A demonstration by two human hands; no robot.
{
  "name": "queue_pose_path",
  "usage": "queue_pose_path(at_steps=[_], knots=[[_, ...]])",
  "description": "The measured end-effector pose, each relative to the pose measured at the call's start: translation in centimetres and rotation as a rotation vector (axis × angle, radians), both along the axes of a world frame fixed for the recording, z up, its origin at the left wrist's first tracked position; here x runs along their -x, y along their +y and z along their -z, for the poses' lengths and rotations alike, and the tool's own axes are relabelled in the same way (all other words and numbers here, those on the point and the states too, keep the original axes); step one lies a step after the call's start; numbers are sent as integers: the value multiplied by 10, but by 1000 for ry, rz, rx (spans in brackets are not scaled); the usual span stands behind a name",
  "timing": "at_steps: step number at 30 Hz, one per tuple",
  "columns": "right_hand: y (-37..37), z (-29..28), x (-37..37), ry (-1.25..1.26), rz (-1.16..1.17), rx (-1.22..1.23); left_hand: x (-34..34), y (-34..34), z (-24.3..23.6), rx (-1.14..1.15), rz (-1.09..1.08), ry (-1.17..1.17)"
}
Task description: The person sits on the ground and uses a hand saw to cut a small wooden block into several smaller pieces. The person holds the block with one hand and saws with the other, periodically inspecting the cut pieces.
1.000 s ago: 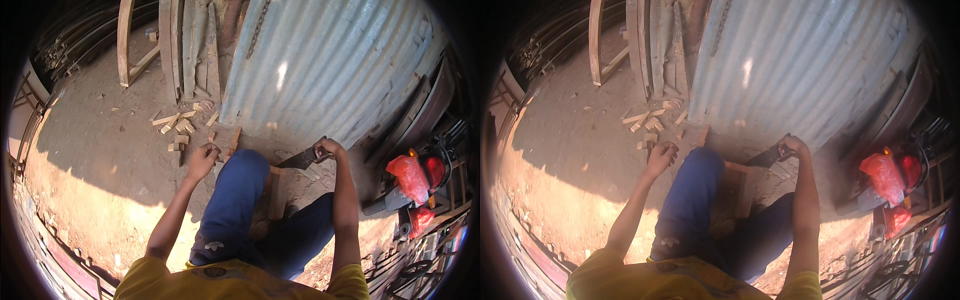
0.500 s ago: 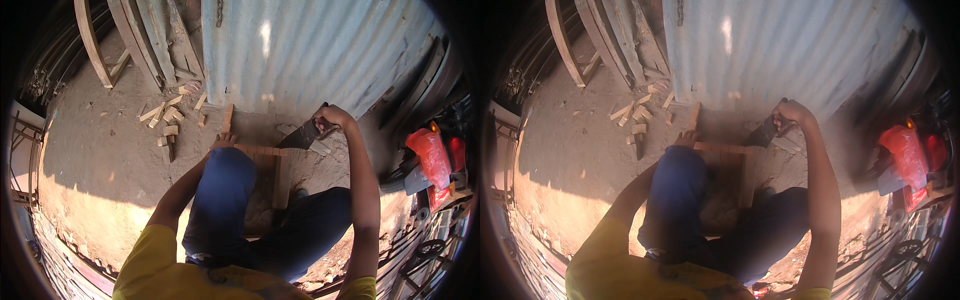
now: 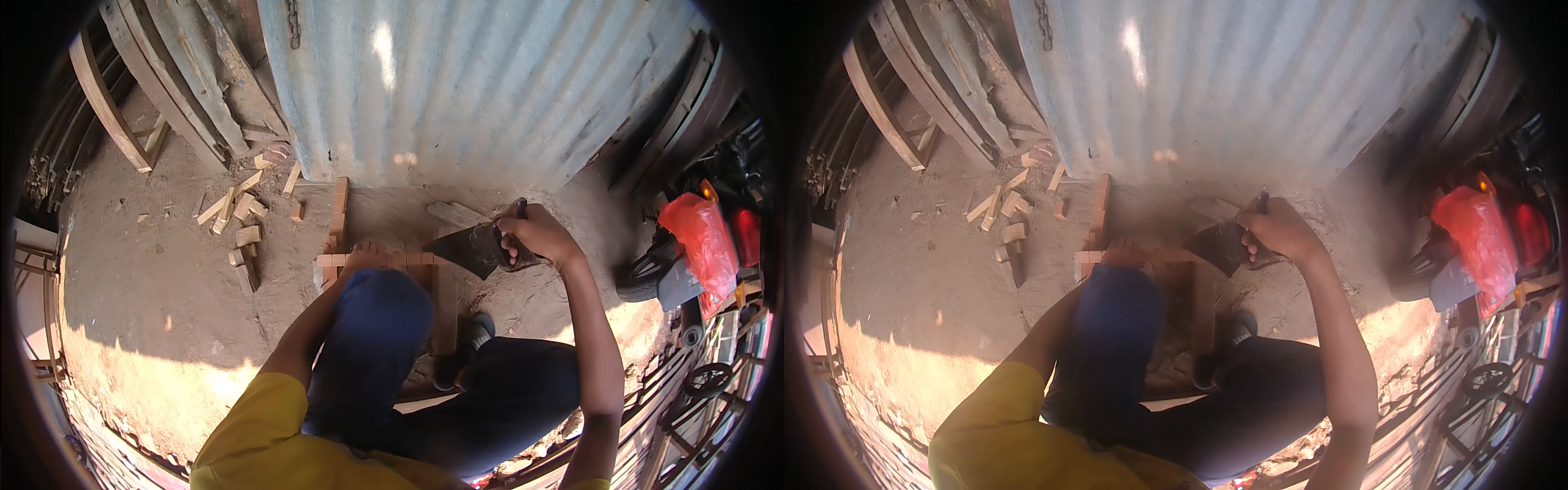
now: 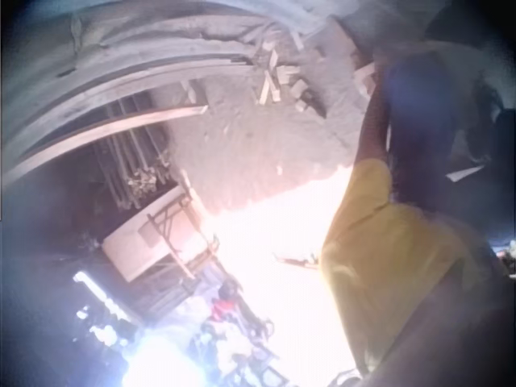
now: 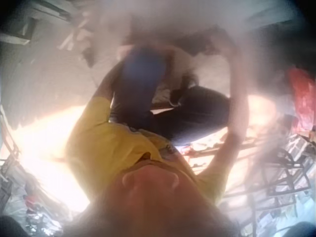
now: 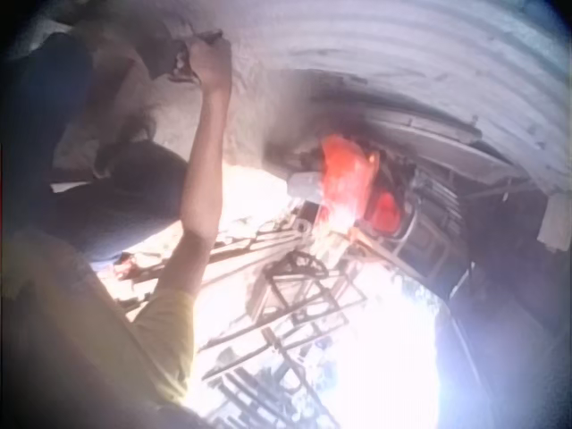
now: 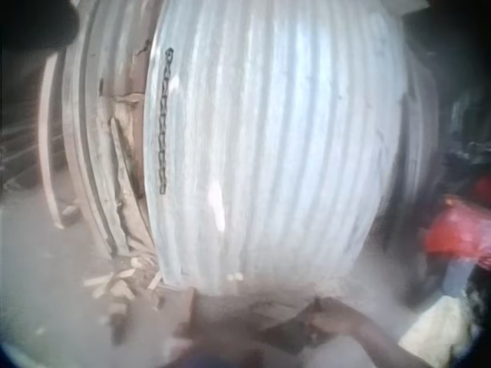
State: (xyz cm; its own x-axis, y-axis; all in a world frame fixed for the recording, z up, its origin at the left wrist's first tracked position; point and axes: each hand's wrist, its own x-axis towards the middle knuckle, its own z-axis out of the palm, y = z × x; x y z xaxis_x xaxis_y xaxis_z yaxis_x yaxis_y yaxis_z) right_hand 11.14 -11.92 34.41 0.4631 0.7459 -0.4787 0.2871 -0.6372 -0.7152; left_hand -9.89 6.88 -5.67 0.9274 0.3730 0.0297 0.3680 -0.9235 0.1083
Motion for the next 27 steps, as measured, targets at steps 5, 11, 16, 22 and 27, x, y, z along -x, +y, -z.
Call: queue_pose_path(at_steps=[5, 11, 16, 22, 27], knots=[[-5, 3, 3, 31, 41, -12, -6, -1, 3, -4, 49, -35], [-8, 10, 16, -134, -59, 47, 1, 14, -6, 198, 135, -31], [-27, 12, 10, -86, -48, -63, 4, 9, -24, 150, 144, -76], [-45, -7, 17, -77, 14, -103, 0, 7, -51, 121, 102, -105], [-51, -16, 18, -89, 102, -185, -11, 13, -72, 204, 78, -115]])
